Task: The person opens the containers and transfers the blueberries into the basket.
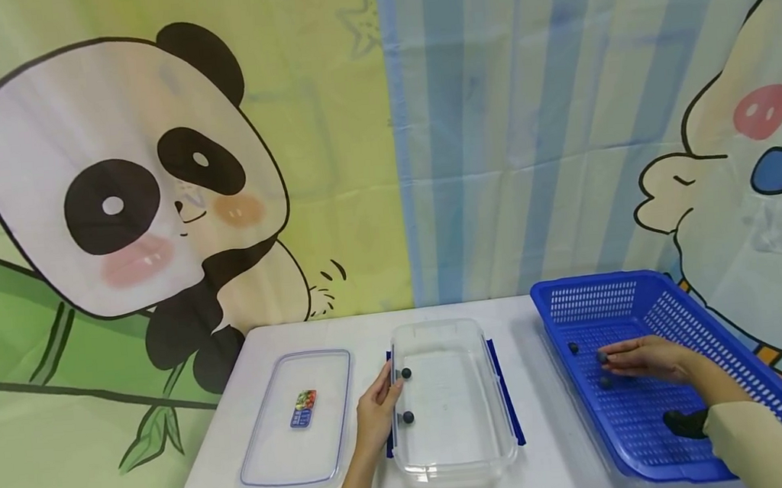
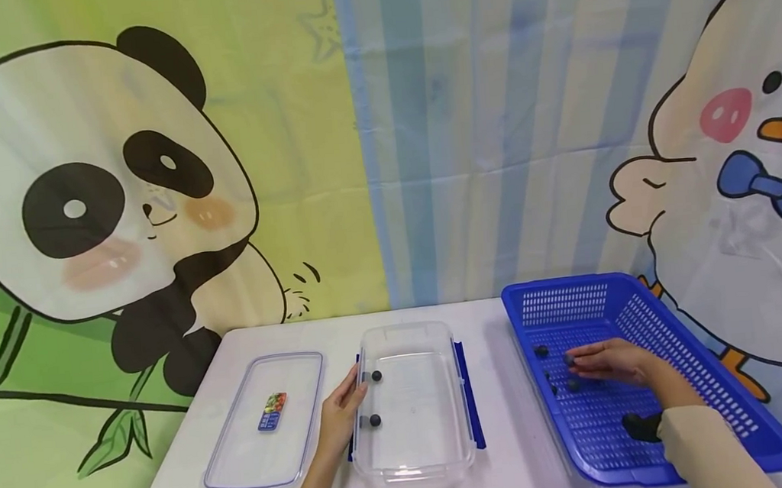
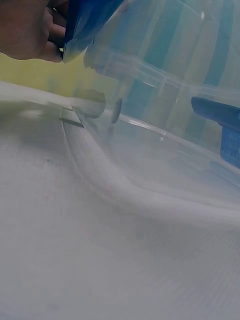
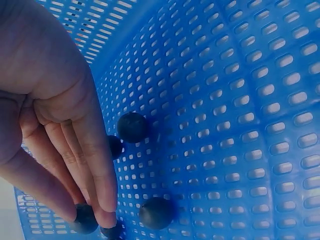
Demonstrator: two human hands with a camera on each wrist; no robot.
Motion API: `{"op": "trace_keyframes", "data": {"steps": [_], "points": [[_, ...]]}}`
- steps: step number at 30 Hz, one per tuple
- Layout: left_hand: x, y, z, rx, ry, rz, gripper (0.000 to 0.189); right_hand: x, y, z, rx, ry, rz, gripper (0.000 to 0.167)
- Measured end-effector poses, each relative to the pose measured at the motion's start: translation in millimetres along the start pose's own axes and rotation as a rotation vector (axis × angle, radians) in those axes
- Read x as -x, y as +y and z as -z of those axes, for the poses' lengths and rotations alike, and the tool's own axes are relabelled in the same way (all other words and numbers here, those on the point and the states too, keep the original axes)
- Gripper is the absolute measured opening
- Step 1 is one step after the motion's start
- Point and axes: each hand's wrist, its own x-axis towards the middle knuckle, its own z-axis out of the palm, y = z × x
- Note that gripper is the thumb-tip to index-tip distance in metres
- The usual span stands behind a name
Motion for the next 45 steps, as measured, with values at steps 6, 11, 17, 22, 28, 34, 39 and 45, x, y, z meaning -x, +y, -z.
{"op": "trace_keyframes", "data": {"steps": [6,11,17,22,28,34,39,45], "points": [[0.0,0.1,-0.2,0.01,0.002,0.0,0.051,4.0,-2,2,-0.007,-0.035,0.02,0.037],[0.0,0.6,-0.6,0.013,0.006,0.005,0.05,7.1,-12,-4,0.012,-0.025,0.051,0.044],[-0.6,0.1,-0.4,0.026,0.003,-0.007,0.051,-4.8,-45,-36,-0.015,-0.065,0.131,0.047],[-0.6,0.1,0.6,0.033,0.01,-0.006,0.051,-26.3,-81,-93,-0.023,-0.116,0.175,0.04],[-0.7,-0.9,0.0,0.024,0.009,0.0,0.051,-59.7,-104,-176,-0.066,-0.235,0.169,0.036],[-3.0,-1.9,-2.3,0.03,-0.012,-0.012,0.051,-97.1,-99,-241,-0.043,-0.222,0.083,0.037],[-1.8,0.3,-1.2,0.004,-0.023,-0.028,0.055,-122.7,-84,-267,-0.022,-0.204,0.044,0.034],[-0.6,2.2,1.7,0.009,-0.036,-0.041,0.053,-145.2,-65,-287,0.0,-0.172,0.011,0.027]]}}
